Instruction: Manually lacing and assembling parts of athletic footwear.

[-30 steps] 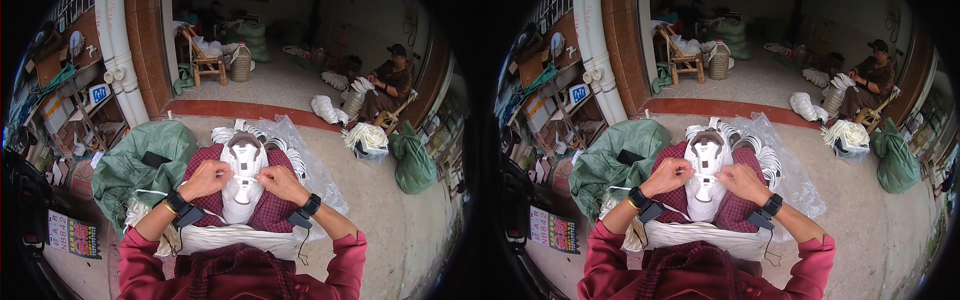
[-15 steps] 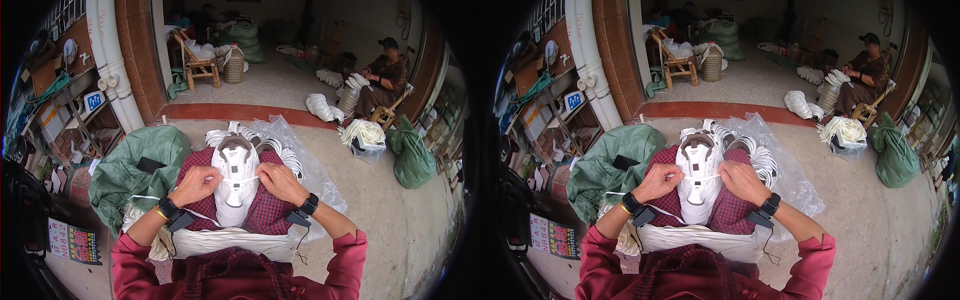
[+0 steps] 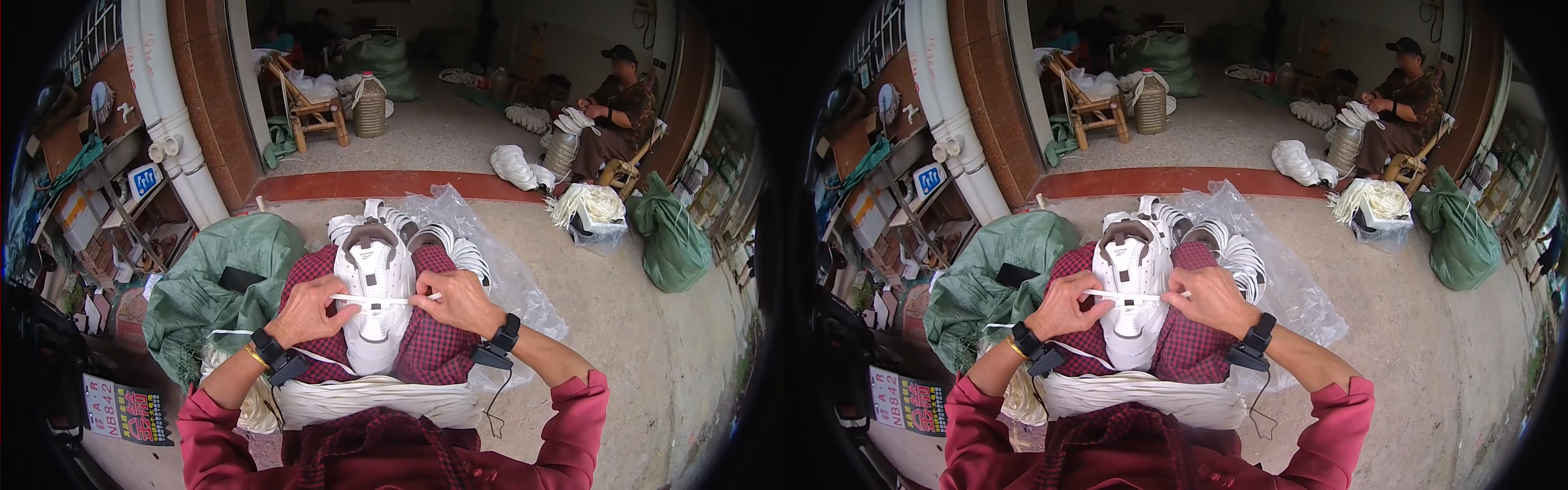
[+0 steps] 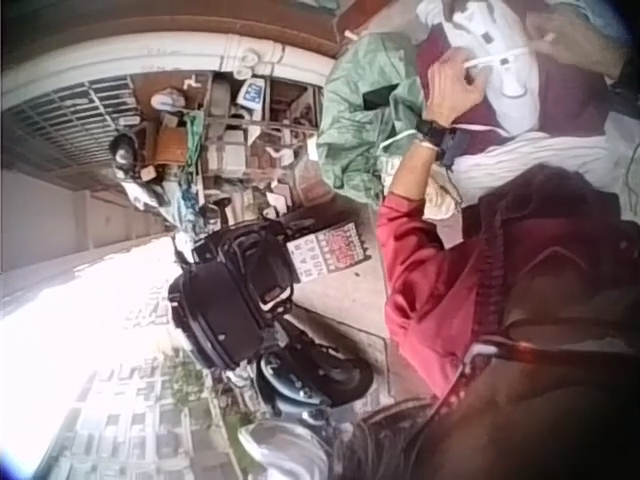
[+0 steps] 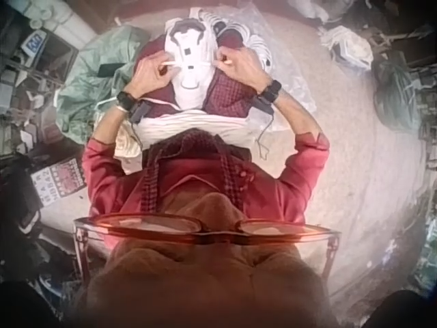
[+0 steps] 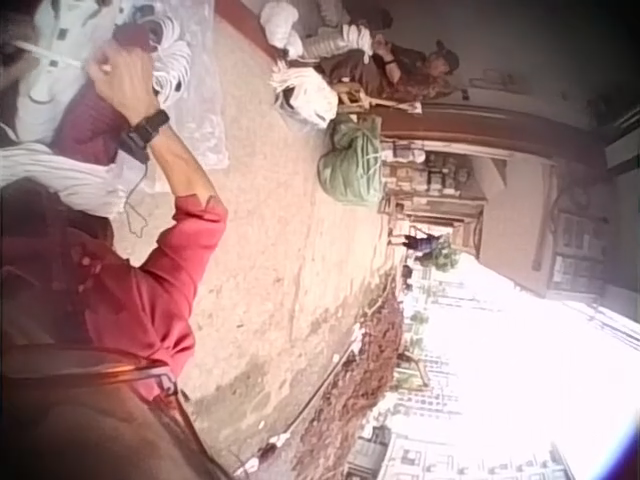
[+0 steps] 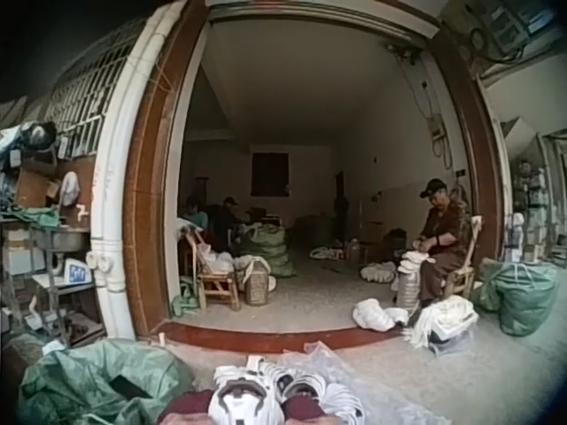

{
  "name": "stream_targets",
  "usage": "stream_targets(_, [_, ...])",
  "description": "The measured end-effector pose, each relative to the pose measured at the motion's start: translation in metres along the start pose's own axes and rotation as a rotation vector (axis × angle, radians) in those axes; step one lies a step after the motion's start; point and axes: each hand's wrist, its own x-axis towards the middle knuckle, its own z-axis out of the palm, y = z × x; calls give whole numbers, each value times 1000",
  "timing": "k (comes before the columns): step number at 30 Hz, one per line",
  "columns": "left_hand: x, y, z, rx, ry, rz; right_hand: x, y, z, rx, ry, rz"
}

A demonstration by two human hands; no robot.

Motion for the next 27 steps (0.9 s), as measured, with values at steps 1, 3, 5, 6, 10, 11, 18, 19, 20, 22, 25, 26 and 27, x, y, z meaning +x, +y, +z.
stream_targets(1, [-1, -3, 1, 118, 40, 165, -4, 2, 0, -271, -7, -135])
stream_targets(3, [-4, -5, -4, 122, -4, 169, -4, 8, 6, -250, 14, -157])
stream_targets(5, [-4, -5, -10, 165, -27, 199, -3, 10, 11, -315, -16, -238])
stream_targets(6, [-4, -7, -14, 189, -42, 217, -2, 12, 15, -293, -6, -241])
stream_targets(10, [-3, -17, -20, 275, -54, 284, -8, 25, 13, -412, 79, -294])
stream_targets(11, [-7, -21, -22, 395, -62, 316, -13, 26, 15, -424, 87, -279])
stream_targets(18, [-56, -73, -70, 602, -36, 216, -31, 45, -7, -500, -50, -329])
stream_targets(19, [-63, -80, -78, 614, -33, 175, -43, 50, -18, -526, -47, -290])
stream_targets(20, [-73, -90, -87, 673, -14, 97, -50, 56, -27, -555, -67, -263])
stream_targets(22, [-85, -105, -101, 672, 77, 55, -68, 71, -42, -544, -60, -213])
stream_targets(25, [-119, -128, -142, 648, 131, -40, -107, 86, -76, -618, -74, -36])
stream_targets(26, [-133, -137, -157, 657, 168, -40, -121, 91, -90, -650, -46, 26])
stream_targets(27, [-141, -134, -171, 672, 152, -115, -135, 96, -104, -679, -19, 84])
